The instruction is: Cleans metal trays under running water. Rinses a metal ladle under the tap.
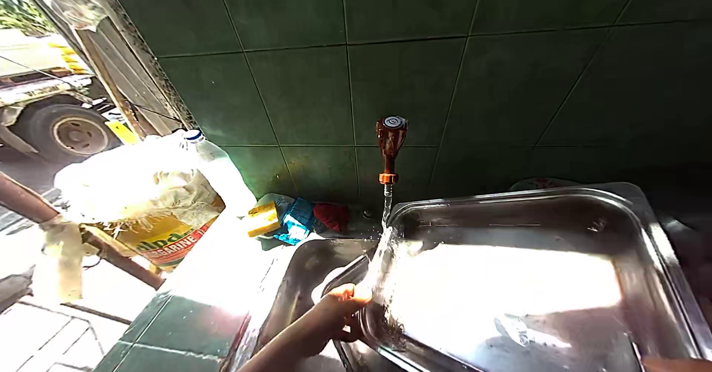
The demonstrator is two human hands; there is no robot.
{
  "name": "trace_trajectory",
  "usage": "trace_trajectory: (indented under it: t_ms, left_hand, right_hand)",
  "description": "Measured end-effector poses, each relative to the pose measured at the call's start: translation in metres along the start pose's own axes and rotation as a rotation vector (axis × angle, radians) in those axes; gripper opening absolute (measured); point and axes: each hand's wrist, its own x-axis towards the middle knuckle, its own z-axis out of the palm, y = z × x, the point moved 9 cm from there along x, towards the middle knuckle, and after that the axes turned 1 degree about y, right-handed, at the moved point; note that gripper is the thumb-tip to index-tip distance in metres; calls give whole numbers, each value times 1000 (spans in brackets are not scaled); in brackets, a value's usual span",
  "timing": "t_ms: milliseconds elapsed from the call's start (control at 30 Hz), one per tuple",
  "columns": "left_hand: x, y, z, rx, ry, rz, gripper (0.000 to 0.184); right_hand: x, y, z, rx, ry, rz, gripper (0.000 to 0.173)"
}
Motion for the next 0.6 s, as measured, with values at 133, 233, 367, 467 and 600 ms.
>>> trace_trajectory:
  t_ms: [133, 233, 367, 467, 600]
  left_hand:
    - [54, -7, 7, 100, 84, 96, 27]
    - [75, 2, -16, -6, 414, 259, 25]
    - [58, 21, -61, 32, 627, 371, 21]
    - [25, 20, -91, -10, 685, 489, 13]
    - [-49, 24, -124, -84, 829, 540, 13]
  right_hand:
    - [38, 37, -6, -135, 208, -28, 92]
    - [81, 94, -9, -59, 275, -43, 74]
    - [121, 156, 16, 11, 193, 157, 64]
    - [136, 175, 58, -39, 128, 160, 49]
    - [130, 165, 128, -165, -24, 69, 81]
